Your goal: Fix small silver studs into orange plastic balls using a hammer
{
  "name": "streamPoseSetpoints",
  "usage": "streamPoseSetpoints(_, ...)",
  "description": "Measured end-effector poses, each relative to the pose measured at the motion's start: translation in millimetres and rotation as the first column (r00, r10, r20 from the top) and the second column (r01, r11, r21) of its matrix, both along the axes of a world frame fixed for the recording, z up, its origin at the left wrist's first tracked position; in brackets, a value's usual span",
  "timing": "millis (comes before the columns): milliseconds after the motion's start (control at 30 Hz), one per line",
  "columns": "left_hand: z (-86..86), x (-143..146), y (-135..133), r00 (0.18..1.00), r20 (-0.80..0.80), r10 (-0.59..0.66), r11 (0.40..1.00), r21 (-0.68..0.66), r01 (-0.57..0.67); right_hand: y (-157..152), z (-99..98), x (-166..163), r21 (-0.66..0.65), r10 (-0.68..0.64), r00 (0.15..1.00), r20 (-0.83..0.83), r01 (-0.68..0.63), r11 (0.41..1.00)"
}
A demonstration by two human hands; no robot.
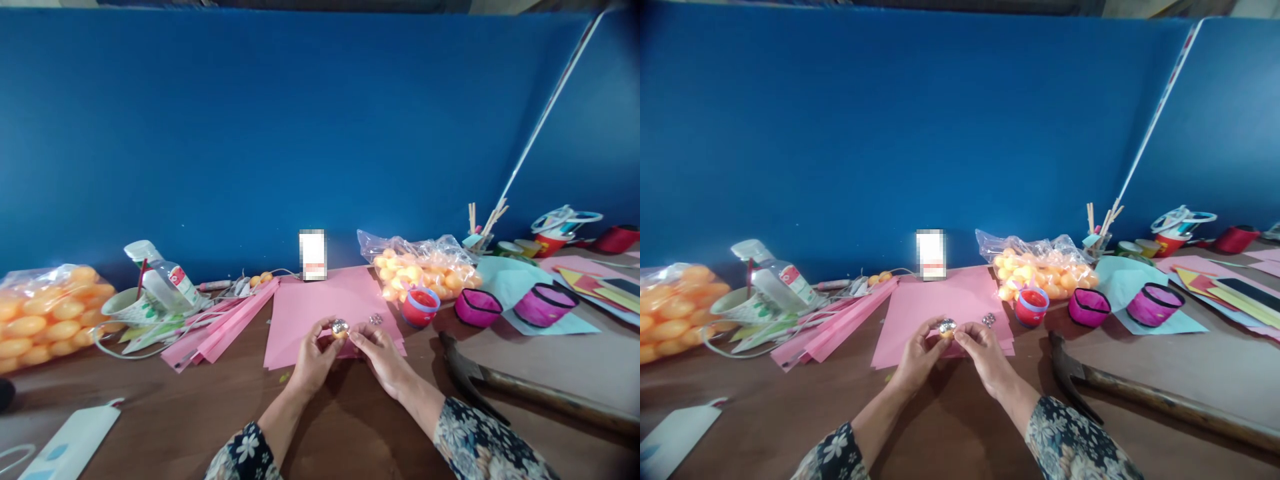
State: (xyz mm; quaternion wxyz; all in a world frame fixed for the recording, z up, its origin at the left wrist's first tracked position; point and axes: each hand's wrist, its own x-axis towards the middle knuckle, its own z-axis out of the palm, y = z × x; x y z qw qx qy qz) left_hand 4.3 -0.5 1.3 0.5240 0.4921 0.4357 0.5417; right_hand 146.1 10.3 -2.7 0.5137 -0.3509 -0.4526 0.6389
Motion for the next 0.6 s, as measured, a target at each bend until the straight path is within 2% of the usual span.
streamPoseSetpoints(600, -1.0, -0.2, 0.8, 1.0, -0.003, -0.02, 1.0, -0.01, 0.02, -1.1, 1.8, -0.3, 0.001, 0.028, 0.999, 0.023, -0.028, 1.0)
